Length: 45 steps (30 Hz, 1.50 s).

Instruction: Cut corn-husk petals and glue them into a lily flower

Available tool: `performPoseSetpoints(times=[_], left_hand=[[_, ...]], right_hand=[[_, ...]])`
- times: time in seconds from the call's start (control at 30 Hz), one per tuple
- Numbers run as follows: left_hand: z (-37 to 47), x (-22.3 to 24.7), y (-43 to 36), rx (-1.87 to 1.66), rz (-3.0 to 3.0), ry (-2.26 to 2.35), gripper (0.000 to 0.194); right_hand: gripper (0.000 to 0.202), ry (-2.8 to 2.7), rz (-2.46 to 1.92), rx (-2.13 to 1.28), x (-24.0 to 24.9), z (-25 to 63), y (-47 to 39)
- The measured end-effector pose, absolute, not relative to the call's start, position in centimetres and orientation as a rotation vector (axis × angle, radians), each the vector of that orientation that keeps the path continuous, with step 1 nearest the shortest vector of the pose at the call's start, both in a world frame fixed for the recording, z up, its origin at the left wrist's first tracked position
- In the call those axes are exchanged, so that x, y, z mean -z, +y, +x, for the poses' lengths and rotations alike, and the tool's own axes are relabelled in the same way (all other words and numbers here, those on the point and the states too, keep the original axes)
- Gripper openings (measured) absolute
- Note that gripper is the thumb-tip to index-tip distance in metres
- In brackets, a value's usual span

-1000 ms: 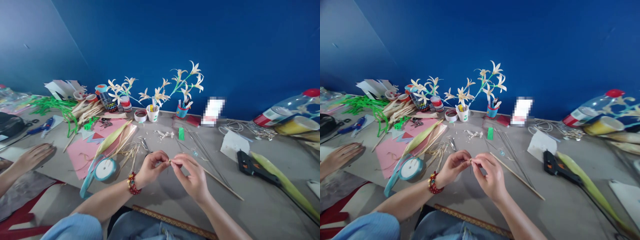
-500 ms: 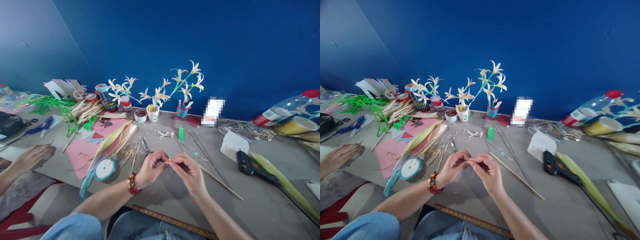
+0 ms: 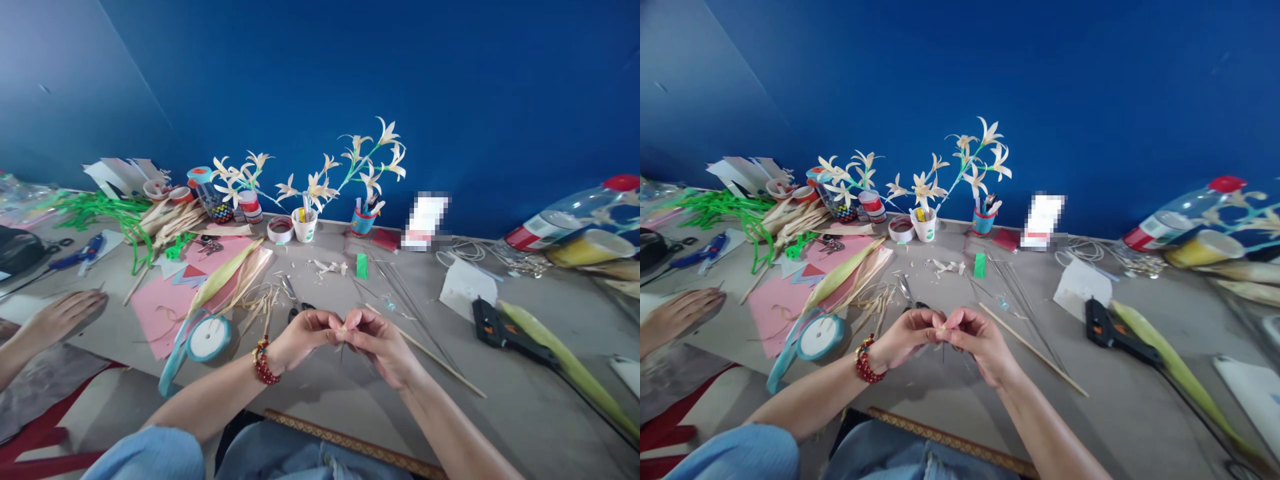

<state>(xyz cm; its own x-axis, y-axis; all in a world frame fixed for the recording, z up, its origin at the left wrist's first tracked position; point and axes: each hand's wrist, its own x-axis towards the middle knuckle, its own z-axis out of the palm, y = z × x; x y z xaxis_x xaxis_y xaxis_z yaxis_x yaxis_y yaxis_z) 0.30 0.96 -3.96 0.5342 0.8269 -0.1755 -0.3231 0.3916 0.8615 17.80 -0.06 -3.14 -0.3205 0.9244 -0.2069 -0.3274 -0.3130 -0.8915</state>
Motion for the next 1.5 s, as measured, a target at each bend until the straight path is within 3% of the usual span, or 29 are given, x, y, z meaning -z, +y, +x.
performPoseSetpoints(times=[0.63, 0.9, 1.5], left_hand=[[0.5, 3.3, 0.7, -0.874, 0.917, 0.653, 0.026], [0.4, 3.3, 0.7, -0.881, 0.915, 0.587, 0.018], [0.6, 4.2, 0.6, -0.945, 0.875, 0.678, 0.02]], right_hand=[[0.018, -0.989, -0.834, -1.76, 3.6, 17.4, -0.2], [0.024, -1.002, -0.848, -1.699, 3.8, 17.3, -0.1], [0.026, -0.884, -0.91, -1.653, 4.3, 16.9, -0.2]])
